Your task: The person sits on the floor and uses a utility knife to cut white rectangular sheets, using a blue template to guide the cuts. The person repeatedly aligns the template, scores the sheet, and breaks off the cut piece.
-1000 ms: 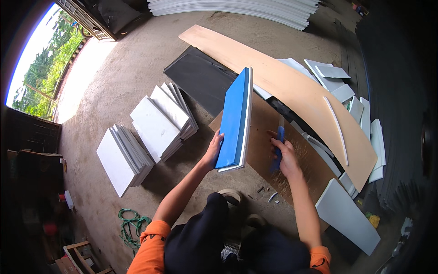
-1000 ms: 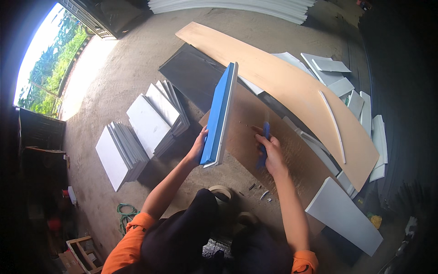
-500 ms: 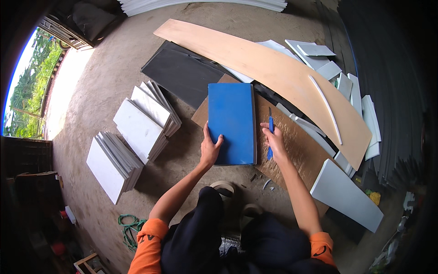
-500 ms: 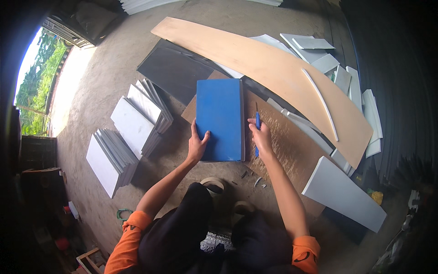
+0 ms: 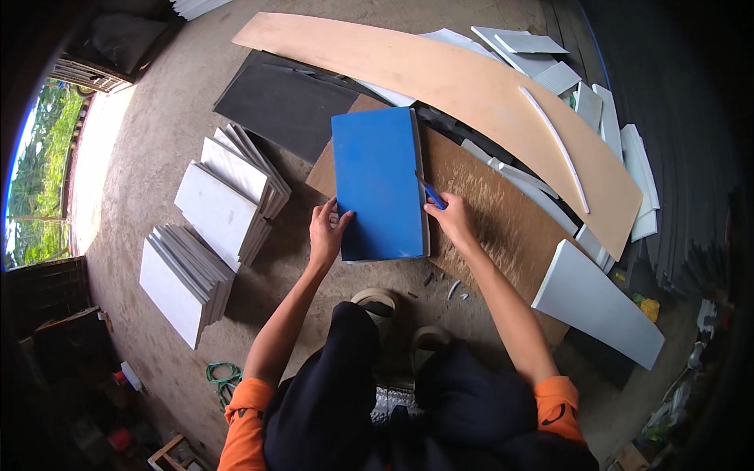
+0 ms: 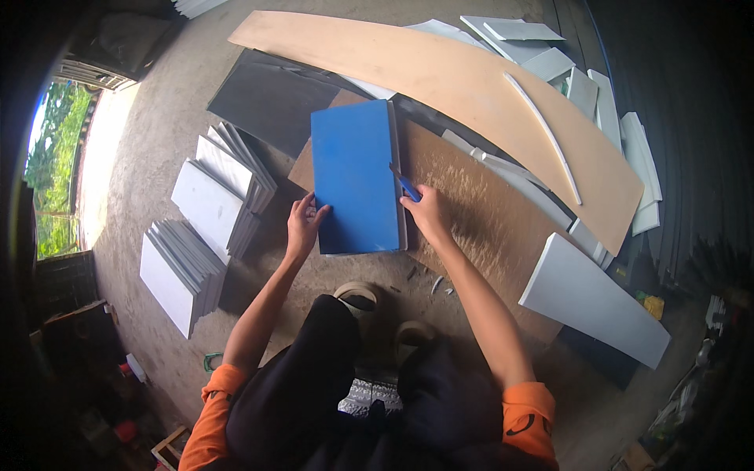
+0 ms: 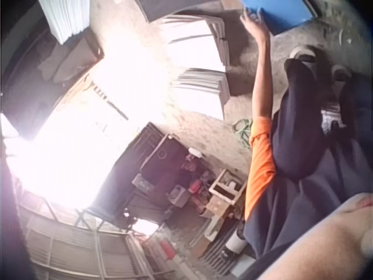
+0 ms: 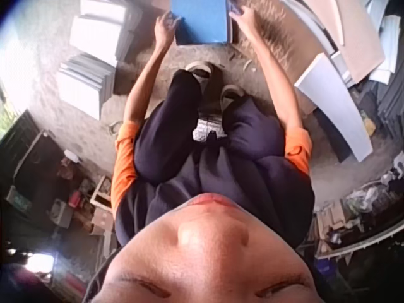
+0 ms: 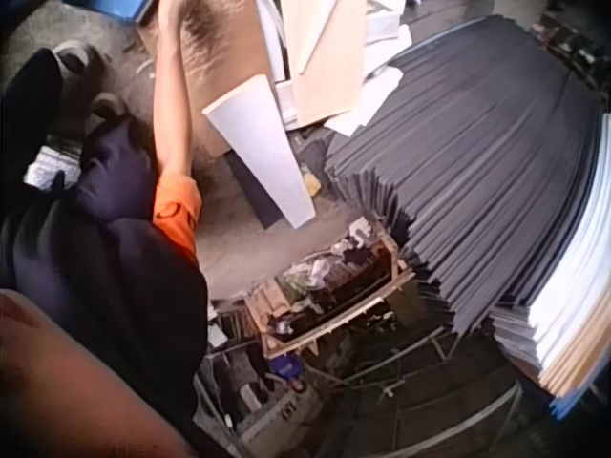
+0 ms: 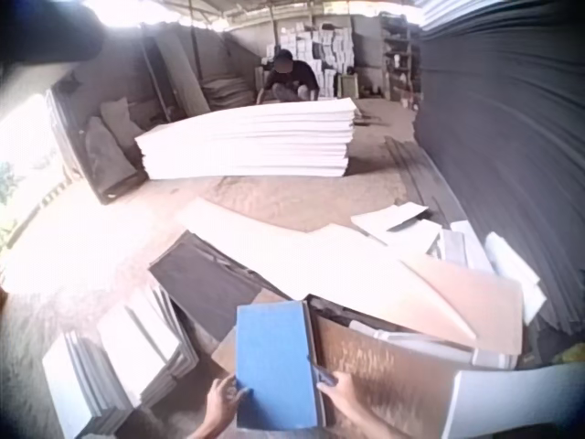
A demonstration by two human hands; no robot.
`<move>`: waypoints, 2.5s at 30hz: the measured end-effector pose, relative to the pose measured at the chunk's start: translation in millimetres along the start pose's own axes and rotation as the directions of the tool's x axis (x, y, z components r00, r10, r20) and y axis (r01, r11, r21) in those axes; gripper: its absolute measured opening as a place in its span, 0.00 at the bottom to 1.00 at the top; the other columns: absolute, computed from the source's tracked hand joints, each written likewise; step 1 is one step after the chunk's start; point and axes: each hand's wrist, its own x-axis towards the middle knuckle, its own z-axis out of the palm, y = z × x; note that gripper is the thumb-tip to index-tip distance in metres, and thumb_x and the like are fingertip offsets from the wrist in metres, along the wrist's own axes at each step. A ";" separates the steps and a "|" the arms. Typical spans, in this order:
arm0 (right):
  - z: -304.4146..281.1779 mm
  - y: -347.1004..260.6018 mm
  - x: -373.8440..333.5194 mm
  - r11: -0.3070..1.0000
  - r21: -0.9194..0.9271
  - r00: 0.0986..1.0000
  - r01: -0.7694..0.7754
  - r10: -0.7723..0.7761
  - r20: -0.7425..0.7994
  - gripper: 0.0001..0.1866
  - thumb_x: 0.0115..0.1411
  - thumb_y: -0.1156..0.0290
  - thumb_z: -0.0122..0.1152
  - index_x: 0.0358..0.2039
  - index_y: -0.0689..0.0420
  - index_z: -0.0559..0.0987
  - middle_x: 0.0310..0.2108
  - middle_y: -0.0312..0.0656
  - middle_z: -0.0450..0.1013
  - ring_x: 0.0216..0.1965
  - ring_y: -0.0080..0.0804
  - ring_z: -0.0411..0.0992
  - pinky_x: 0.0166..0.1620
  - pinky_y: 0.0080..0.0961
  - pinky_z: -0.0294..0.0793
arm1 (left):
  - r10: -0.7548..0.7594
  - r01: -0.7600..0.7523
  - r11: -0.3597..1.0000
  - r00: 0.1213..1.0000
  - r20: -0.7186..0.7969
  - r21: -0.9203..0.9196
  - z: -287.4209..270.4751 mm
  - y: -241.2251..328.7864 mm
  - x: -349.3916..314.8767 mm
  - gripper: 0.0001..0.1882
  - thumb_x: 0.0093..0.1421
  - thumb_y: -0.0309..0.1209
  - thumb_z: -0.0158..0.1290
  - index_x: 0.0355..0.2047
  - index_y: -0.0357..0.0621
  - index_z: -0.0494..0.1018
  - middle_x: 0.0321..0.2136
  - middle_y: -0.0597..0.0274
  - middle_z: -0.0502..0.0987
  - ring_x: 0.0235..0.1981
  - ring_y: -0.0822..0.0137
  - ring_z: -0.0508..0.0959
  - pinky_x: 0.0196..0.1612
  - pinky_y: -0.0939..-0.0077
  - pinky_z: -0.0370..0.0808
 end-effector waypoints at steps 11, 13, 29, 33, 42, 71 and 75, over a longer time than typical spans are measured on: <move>-4.4 -16.1 -5.8 0.997 -0.066 0.998 -0.040 0.036 -0.053 0.10 0.42 0.67 0.62 0.23 0.59 0.76 0.20 0.44 0.73 0.23 0.34 0.72 0.30 0.27 0.68 | -0.024 0.022 0.999 0.998 0.052 0.036 -3.4 1.6 -3.7 0.25 0.47 0.35 0.57 0.47 0.46 0.67 0.29 0.60 0.68 0.26 0.71 0.69 0.33 0.78 0.69; -4.5 -21.8 -7.3 0.994 -0.083 0.997 -0.065 0.061 -0.045 0.09 0.42 0.67 0.62 0.23 0.59 0.77 0.20 0.44 0.73 0.23 0.34 0.72 0.30 0.27 0.68 | -0.019 0.017 0.999 0.998 0.052 0.040 -4.7 -0.3 -4.5 0.25 0.47 0.35 0.57 0.47 0.46 0.67 0.29 0.60 0.68 0.25 0.72 0.69 0.33 0.78 0.69; -2.6 -23.3 -6.2 0.996 -0.075 0.996 -0.053 0.047 -0.080 0.09 0.42 0.68 0.61 0.23 0.60 0.76 0.18 0.44 0.72 0.22 0.34 0.72 0.28 0.27 0.68 | -0.046 0.047 0.999 0.997 0.061 -0.022 -4.2 0.2 -2.2 0.25 0.47 0.34 0.57 0.47 0.45 0.67 0.29 0.60 0.68 0.25 0.73 0.70 0.32 0.79 0.69; -3.4 -22.4 -4.3 0.997 -0.067 0.997 -0.042 0.038 -0.066 0.10 0.43 0.68 0.60 0.25 0.60 0.76 0.20 0.44 0.72 0.23 0.32 0.72 0.29 0.27 0.68 | -0.017 0.017 1.000 0.999 0.037 -0.010 -2.5 3.4 -5.2 0.24 0.48 0.34 0.57 0.47 0.45 0.67 0.30 0.60 0.68 0.26 0.72 0.71 0.33 0.78 0.69; -47.9 -32.3 -23.5 0.884 0.442 0.983 -0.153 0.183 -0.026 0.15 0.59 0.64 0.41 0.38 0.60 0.72 0.21 0.36 0.70 0.20 0.15 0.65 0.18 0.12 0.64 | -0.114 0.112 0.984 0.993 -0.005 -0.141 -2.6 -10.8 -19.0 0.23 0.52 0.39 0.53 0.46 0.43 0.68 0.31 0.55 0.69 0.31 0.66 0.72 0.36 0.75 0.69; -121.1 -150.7 -118.0 0.954 -0.299 0.984 0.040 -0.089 -0.154 0.17 0.53 0.58 0.50 0.19 0.59 0.67 0.12 0.40 0.65 0.12 0.29 0.66 0.17 0.26 0.66 | 0.305 -0.301 0.951 0.951 -0.056 0.065 -120.4 -13.3 -103.8 0.30 0.38 0.36 0.62 0.44 0.45 0.66 0.35 0.53 0.69 0.39 0.56 0.68 0.44 0.67 0.65; -86.0 -70.4 -87.0 0.982 -0.186 0.997 0.035 -0.048 -0.066 0.19 0.49 0.57 0.56 0.16 0.61 0.69 0.13 0.43 0.68 0.16 0.32 0.71 0.22 0.28 0.69 | 0.373 -0.382 0.922 0.920 0.120 0.066 -64.6 -20.0 -94.1 0.48 0.32 0.37 0.65 0.54 0.48 0.52 0.44 0.47 0.59 0.46 0.50 0.60 0.49 0.60 0.60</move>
